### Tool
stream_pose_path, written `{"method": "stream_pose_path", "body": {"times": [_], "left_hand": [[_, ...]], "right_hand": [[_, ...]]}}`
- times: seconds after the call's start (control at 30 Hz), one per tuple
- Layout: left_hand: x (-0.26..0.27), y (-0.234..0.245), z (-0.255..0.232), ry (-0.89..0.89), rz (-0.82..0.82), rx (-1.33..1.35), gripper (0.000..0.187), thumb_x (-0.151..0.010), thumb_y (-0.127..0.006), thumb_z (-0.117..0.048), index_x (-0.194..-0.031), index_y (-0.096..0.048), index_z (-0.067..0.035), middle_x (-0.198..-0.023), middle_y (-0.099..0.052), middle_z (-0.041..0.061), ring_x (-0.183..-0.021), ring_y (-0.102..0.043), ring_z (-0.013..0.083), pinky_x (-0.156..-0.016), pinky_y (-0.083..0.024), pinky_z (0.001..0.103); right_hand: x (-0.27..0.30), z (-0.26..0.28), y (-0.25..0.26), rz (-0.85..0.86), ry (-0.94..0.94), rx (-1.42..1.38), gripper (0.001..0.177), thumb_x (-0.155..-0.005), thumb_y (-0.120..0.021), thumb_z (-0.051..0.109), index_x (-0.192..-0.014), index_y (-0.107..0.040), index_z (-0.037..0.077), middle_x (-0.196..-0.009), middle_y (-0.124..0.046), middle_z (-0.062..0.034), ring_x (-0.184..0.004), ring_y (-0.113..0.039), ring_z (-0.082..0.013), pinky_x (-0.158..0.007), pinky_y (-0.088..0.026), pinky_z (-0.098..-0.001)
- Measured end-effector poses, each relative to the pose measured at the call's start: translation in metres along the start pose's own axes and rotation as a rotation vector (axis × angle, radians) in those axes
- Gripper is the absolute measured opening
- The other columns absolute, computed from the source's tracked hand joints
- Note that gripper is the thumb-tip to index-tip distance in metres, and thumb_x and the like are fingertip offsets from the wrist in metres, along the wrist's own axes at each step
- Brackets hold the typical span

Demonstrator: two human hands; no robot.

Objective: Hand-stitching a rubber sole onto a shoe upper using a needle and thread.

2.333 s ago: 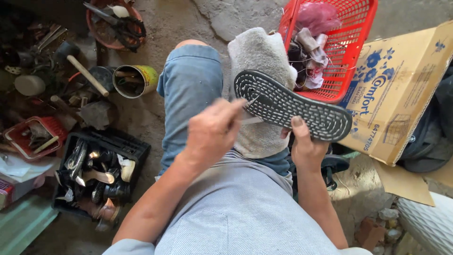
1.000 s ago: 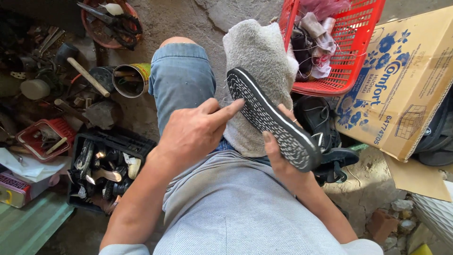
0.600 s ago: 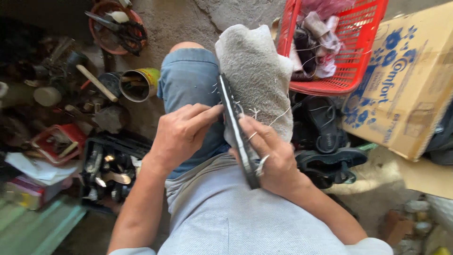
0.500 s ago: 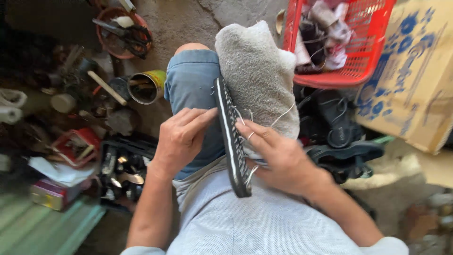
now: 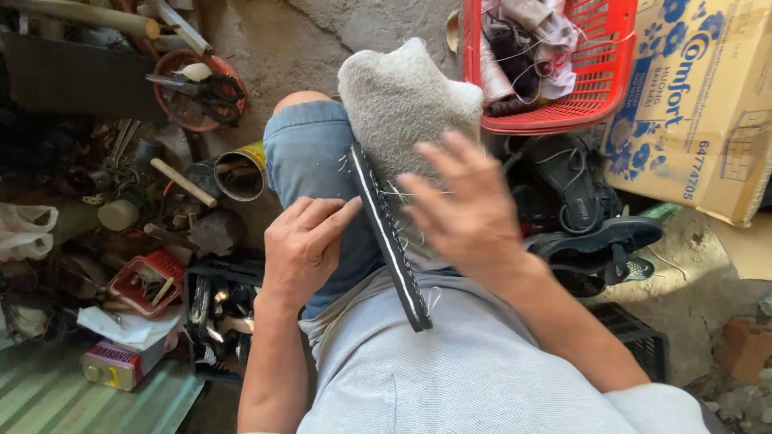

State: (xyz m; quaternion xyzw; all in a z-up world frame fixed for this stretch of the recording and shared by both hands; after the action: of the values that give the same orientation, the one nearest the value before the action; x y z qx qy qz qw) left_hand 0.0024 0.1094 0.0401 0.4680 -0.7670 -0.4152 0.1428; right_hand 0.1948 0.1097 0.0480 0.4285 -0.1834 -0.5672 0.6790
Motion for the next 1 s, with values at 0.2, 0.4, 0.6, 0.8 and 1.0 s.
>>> {"method": "stream_pose_path", "body": {"times": [0.2, 0.4, 0.6, 0.8, 1.0], "left_hand": [[-0.013, 0.008, -0.016, -0.018, 0.049, 0.02, 0.04, -0.094, -0.045, 0.015, -0.119, -0.071, -0.003, -0.104, -0.071, 0.01, -0.08, -0.061, 0.0303, -0.072, -0.048, 0.04], [-0.006, -0.005, -0.006, -0.03, 0.046, -0.105, 0.039, -0.094, -0.047, 0.016, -0.118, -0.071, -0.003, -0.105, -0.07, 0.012, -0.083, -0.061, 0.0336, -0.076, -0.048, 0.045], [-0.013, -0.008, -0.004, -0.021, 0.057, -0.157, 0.013, -0.105, -0.066, -0.002, -0.115, -0.073, -0.006, -0.097, -0.069, 0.009, -0.078, -0.061, 0.0315, -0.073, -0.047, 0.043], [-0.002, -0.013, 0.004, -0.041, 0.049, -0.115, 0.015, -0.107, -0.061, 0.004, -0.111, -0.074, -0.002, -0.097, -0.07, 0.012, -0.078, -0.062, 0.0347, -0.076, -0.049, 0.045], [-0.001, -0.016, 0.007, -0.007, 0.085, -0.246, 0.011, -0.11, -0.063, 0.0, -0.111, -0.073, -0.003, -0.096, -0.071, 0.011, -0.08, -0.061, 0.0333, -0.075, -0.048, 0.043]], "right_hand": [[-0.002, 0.012, -0.01, 0.075, 0.051, -0.134, 0.015, -0.102, -0.058, 0.011, -0.095, -0.068, 0.003, -0.138, -0.061, -0.0182, -0.129, -0.053, -0.042, -0.112, -0.044, -0.0514], [-0.002, 0.001, 0.008, 0.316, -0.278, -1.024, 0.012, -0.105, -0.059, 0.016, -0.109, -0.065, 0.006, -0.122, -0.065, -0.0091, -0.107, -0.066, -0.0178, -0.092, -0.053, -0.0313], [0.006, -0.014, -0.025, 0.057, -0.231, -0.516, 0.017, -0.102, -0.062, 0.01, -0.119, -0.066, 0.006, -0.104, -0.072, -0.0086, -0.09, -0.072, -0.0231, -0.082, -0.056, -0.0332], [0.008, -0.005, -0.043, 0.086, -0.172, -0.192, 0.03, -0.103, -0.049, 0.007, -0.13, -0.061, 0.009, -0.11, -0.074, -0.0057, -0.076, -0.074, -0.0251, -0.051, -0.051, -0.0373], [0.005, 0.002, -0.045, 0.136, -0.143, -0.16, 0.035, -0.102, -0.046, 0.004, -0.134, -0.06, 0.01, -0.09, -0.07, -0.0028, -0.064, -0.069, -0.0221, -0.043, -0.049, -0.0374]]}}
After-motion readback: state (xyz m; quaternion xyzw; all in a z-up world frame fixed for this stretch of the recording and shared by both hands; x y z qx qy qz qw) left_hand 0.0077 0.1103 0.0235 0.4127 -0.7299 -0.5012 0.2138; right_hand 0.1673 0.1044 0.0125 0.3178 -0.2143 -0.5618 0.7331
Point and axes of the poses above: each hand's wrist, its own x-axis away from the middle knuckle, its own y-axis out of the back of the hand, z = x × y, the point moved 8 cm from there along -x, towards the middle knuckle
